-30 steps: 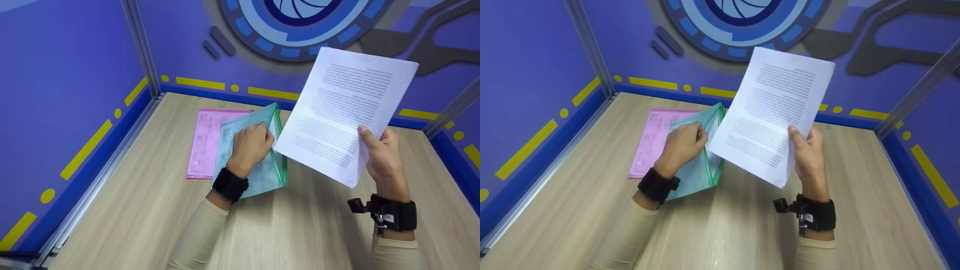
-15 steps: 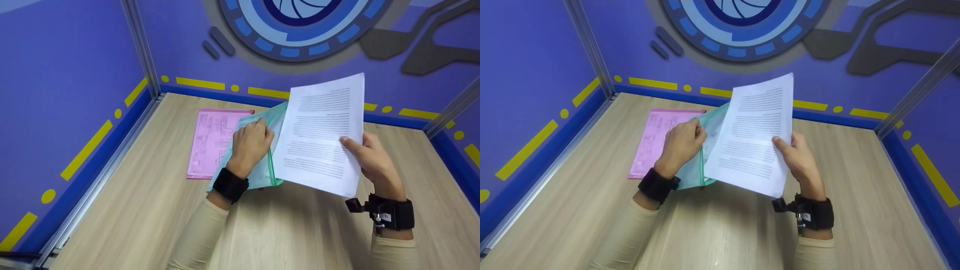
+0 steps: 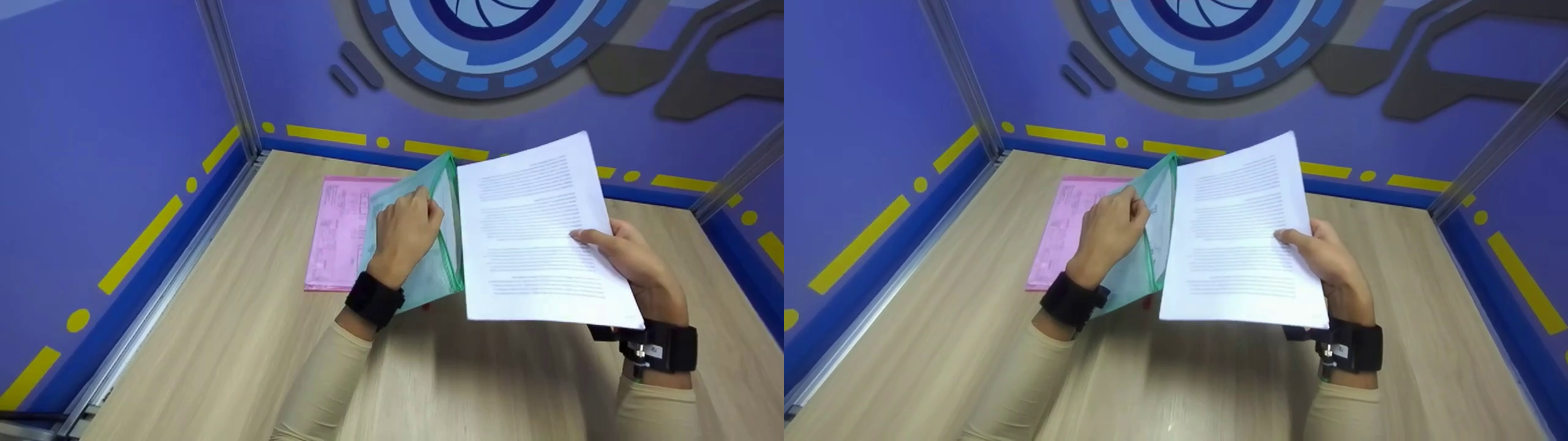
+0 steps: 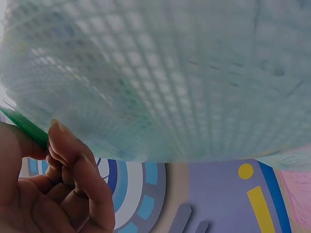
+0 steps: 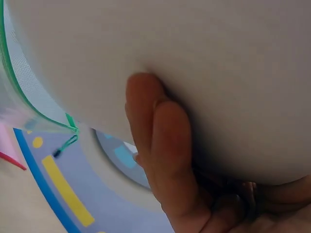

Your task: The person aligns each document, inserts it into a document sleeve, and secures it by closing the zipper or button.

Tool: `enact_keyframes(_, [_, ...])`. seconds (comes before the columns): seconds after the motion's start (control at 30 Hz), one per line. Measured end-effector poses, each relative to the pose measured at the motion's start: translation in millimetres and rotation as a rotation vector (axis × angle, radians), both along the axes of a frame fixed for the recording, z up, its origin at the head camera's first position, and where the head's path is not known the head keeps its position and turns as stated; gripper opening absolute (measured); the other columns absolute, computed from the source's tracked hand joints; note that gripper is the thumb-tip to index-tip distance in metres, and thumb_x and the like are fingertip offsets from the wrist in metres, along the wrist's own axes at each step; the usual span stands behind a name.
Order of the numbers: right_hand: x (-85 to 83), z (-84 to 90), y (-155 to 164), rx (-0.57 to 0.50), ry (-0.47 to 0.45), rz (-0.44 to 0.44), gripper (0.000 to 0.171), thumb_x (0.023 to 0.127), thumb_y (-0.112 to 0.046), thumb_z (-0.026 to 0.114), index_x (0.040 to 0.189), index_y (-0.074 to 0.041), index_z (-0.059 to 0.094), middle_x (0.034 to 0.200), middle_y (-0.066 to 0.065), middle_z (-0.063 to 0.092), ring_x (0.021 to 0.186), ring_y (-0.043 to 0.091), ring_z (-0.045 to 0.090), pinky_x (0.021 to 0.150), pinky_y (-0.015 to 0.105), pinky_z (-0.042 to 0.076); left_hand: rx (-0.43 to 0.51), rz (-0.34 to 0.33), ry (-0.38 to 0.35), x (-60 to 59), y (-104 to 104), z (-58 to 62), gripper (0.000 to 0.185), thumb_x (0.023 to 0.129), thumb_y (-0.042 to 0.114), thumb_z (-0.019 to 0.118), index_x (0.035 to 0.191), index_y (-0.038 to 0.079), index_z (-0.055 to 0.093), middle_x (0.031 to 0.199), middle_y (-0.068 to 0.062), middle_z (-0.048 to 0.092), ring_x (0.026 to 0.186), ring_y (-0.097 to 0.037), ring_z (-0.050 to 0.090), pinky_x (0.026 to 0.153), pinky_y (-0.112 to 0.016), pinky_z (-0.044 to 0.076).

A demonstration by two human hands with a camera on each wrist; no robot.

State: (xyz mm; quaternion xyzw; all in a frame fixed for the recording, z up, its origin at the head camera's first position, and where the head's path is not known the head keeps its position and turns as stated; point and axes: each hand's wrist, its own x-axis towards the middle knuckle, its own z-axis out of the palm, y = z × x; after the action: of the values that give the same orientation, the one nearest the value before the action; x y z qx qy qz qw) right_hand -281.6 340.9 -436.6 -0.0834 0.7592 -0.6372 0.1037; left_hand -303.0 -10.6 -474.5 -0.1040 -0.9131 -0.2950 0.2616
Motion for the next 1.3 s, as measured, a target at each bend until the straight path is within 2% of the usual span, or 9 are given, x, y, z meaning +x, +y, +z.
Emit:
enact_keyframes(0.17, [-7.4, -6.7, -2.0, 0.069, -0.027, 0.035, 0.026, 0.108, -0.011, 0.061, 0.132, -0.002, 0.056, 0.099, 0.008, 0.078, 0.077, 0.024, 0.079, 0.064, 0.034, 0.063, -0.038, -0.050, -0.072, 1.3, -1.3, 4.2, 0.027, 0.110, 0.022, 0.051, 0.086, 0.012, 0.055, 0.068, -0.001, 0.045, 0.056, -0.019, 0.049, 0.053, -0.034, 0.040])
enact_keyframes(0.3, [-12.0, -10.8, -4.9, 0.102, -0.060, 0.012, 0.031, 0.108, -0.015, 0.061, 0.135, -0.002, 0.052, 0.099, 0.006, 0.078, 0.077, 0.022, 0.079, 0.065, 0.033, 0.063, -0.080, -0.094, -0.132, 3.9, -2.9, 8.7, 0.025, 0.113, 0.026, 0.051, 0.094, 0.011, 0.059, 0.078, -0.003, 0.055, 0.066, -0.022, 0.058, 0.060, -0.038, 0.049])
enact_keyframes(0.4, [-16.0, -13.6, -10.5, 0.084, -0.083, -0.018, 0.036, 0.108, -0.017, 0.061, 0.138, -0.001, 0.048, 0.099, 0.004, 0.078, 0.078, 0.021, 0.078, 0.067, 0.031, 0.062, -0.128, -0.132, -0.157, 5.7, -4.1, 11.4, 0.025, 0.113, 0.028, 0.050, 0.099, 0.010, 0.060, 0.081, -0.003, 0.056, 0.071, -0.022, 0.060, 0.064, -0.039, 0.050])
enact_keyframes(0.6, [-22.5, -21.0, -18.7, 0.037, -0.077, -0.070, 0.038, 0.107, -0.017, 0.062, 0.139, -0.001, 0.047, 0.095, 0.000, 0.077, 0.076, 0.016, 0.077, 0.066, 0.028, 0.061, -0.215, -0.263, -0.246, 7.0, -1.2, 13.6, 0.024, 0.114, 0.029, 0.048, 0.108, 0.008, 0.060, 0.085, -0.004, 0.054, 0.076, -0.019, 0.055, 0.066, -0.035, 0.047])
enact_keyframes(0.7, [-23.1, -23.6, -22.4, 0.003, -0.092, -0.086, 0.036, 0.107, -0.016, 0.062, 0.137, -0.001, 0.049, 0.095, 0.001, 0.078, 0.076, 0.016, 0.077, 0.066, 0.028, 0.061, -0.233, -0.287, -0.274, 7.8, 0.3, 12.9, 0.025, 0.113, 0.029, 0.050, 0.113, 0.006, 0.060, 0.087, -0.005, 0.056, 0.078, -0.018, 0.055, 0.067, -0.033, 0.047])
enact_keyframes(1.0, [-24.0, -27.4, -33.4, 0.076, -0.064, -0.058, 0.038, 0.108, -0.017, 0.059, 0.137, 0.005, 0.049, 0.096, 0.001, 0.077, 0.077, 0.016, 0.077, 0.067, 0.029, 0.061, -0.199, -0.285, -0.328, 13.0, -0.4, 12.6, 0.027, 0.112, 0.030, 0.054, 0.114, 0.004, 0.061, 0.083, -0.007, 0.060, 0.072, -0.018, 0.057, 0.062, -0.030, 0.043])
enact_keyframes(1.1, [-25.1, -29.1, -31.9, 0.046, -0.085, -0.054, 0.036, 0.108, -0.019, 0.060, 0.136, 0.002, 0.050, 0.096, 0.002, 0.078, 0.077, 0.017, 0.077, 0.066, 0.029, 0.061, -0.165, -0.294, -0.367, 13.9, 0.2, 13.5, 0.029, 0.111, 0.031, 0.056, 0.120, 0.004, 0.059, 0.086, -0.007, 0.063, 0.073, -0.019, 0.059, 0.063, -0.029, 0.044])
enact_keyframes(1.2, [-26.8, -31.5, -28.1, 0.008, -0.119, -0.063, 0.034, 0.109, -0.021, 0.060, 0.135, -0.001, 0.050, 0.096, 0.002, 0.078, 0.075, 0.016, 0.077, 0.065, 0.028, 0.061, -0.145, -0.324, -0.381, 14.4, 1.6, 13.4, 0.030, 0.109, 0.029, 0.060, 0.127, 0.006, 0.053, 0.094, -0.009, 0.066, 0.075, -0.019, 0.061, 0.064, -0.029, 0.046])
enact_keyframes(1.3, [-29.5, -35.4, -26.2, -0.008, -0.146, -0.074, 0.032, 0.109, -0.023, 0.060, 0.133, -0.004, 0.051, 0.096, 0.000, 0.077, 0.075, 0.015, 0.077, 0.065, 0.027, 0.061, -0.173, -0.377, -0.369, 14.9, 3.0, 12.0, 0.024, 0.110, 0.018, 0.059, 0.129, 0.008, 0.050, 0.097, -0.011, 0.066, 0.076, -0.020, 0.059, 0.064, -0.029, 0.046])
